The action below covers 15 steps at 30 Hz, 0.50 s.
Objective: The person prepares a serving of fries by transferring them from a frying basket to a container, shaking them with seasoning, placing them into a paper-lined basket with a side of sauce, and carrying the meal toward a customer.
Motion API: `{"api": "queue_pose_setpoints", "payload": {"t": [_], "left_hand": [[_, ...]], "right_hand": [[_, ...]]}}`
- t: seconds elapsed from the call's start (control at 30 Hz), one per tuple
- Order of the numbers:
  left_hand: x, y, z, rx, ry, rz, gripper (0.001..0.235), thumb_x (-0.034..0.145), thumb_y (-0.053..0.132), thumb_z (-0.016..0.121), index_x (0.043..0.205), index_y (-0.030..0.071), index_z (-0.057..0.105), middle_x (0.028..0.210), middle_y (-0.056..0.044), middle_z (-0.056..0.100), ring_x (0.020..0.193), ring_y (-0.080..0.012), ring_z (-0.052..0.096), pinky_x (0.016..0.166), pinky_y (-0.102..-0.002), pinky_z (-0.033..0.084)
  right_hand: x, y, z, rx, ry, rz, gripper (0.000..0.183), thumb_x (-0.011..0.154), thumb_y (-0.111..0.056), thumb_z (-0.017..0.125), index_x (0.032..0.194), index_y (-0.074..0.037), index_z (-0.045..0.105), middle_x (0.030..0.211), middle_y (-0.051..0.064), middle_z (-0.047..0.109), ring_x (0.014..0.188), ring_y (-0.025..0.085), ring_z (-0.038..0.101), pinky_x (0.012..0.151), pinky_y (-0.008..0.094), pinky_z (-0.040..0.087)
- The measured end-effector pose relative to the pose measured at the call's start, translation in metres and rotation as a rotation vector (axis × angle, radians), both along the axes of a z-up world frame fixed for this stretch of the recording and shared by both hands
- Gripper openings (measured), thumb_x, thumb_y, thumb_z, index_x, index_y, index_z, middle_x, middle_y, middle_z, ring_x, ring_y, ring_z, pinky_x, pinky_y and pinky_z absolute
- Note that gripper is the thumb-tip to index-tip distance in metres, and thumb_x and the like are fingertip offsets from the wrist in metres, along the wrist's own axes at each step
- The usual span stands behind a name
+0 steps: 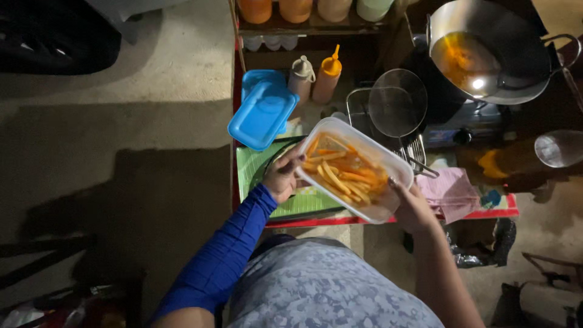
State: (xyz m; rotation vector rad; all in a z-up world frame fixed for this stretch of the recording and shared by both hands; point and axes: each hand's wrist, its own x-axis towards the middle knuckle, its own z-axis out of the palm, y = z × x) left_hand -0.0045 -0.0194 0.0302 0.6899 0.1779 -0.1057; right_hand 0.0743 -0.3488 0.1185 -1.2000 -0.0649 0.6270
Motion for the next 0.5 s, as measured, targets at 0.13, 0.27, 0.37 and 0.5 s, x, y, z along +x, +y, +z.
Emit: {"api": "queue_pose_setpoints", "payload": {"t": [0.13,0.27,0.37,0.5], "left_hand": [[0.004,-0.026,0.019,-0.186,-0.054,0.04,0.093,0.093,0.041,0.075,0.167,0.039,0.019,0.144,-0.007,0.051,0.124,-0.0282,0.058,0.097,-0.05,0.057],[0.003,-0.07,0.026,-0.08,-0.009,-0.024,0.09,0.089,0.034,0.073,0.16,0.04,0.019,0.15,0.001,0.048,0.129,-0.0251,0.054,0.099,-0.055,0.051],[0.01,-0.075,0.021,-0.098,-0.036,0.125,0.08,0.092,0.029,0.073,0.158,0.028,0.028,0.15,-0.002,0.049,0.133,-0.0269,0.053,0.105,-0.056,0.048],[0.012,-0.061,0.006,-0.101,-0.05,0.145,0.069,0.1,0.031,0.069,0.158,0.014,0.036,0.149,-0.008,0.053,0.136,-0.0272,0.053,0.113,-0.049,0.047]], "right_hand": [[-0.021,0.018,-0.022,0.179,0.054,-0.178,0.072,0.092,-0.038,0.065,0.152,-0.011,0.035,0.146,0.016,0.052,0.127,0.032,0.059,0.103,0.052,0.053],[-0.031,0.039,-0.04,0.131,-0.18,-0.286,0.069,0.103,-0.029,0.069,0.157,-0.001,0.036,0.151,0.019,0.05,0.134,0.032,0.053,0.11,0.047,0.048],[-0.008,0.021,-0.036,-0.144,-0.283,-0.155,0.06,0.102,-0.03,0.062,0.152,-0.004,0.039,0.147,0.014,0.051,0.126,0.026,0.054,0.1,0.04,0.051],[0.04,-0.037,-0.013,-0.191,-0.467,-0.422,0.048,0.108,-0.037,0.05,0.143,-0.006,0.047,0.135,0.013,0.058,0.113,0.019,0.059,0.086,0.029,0.053]]}}
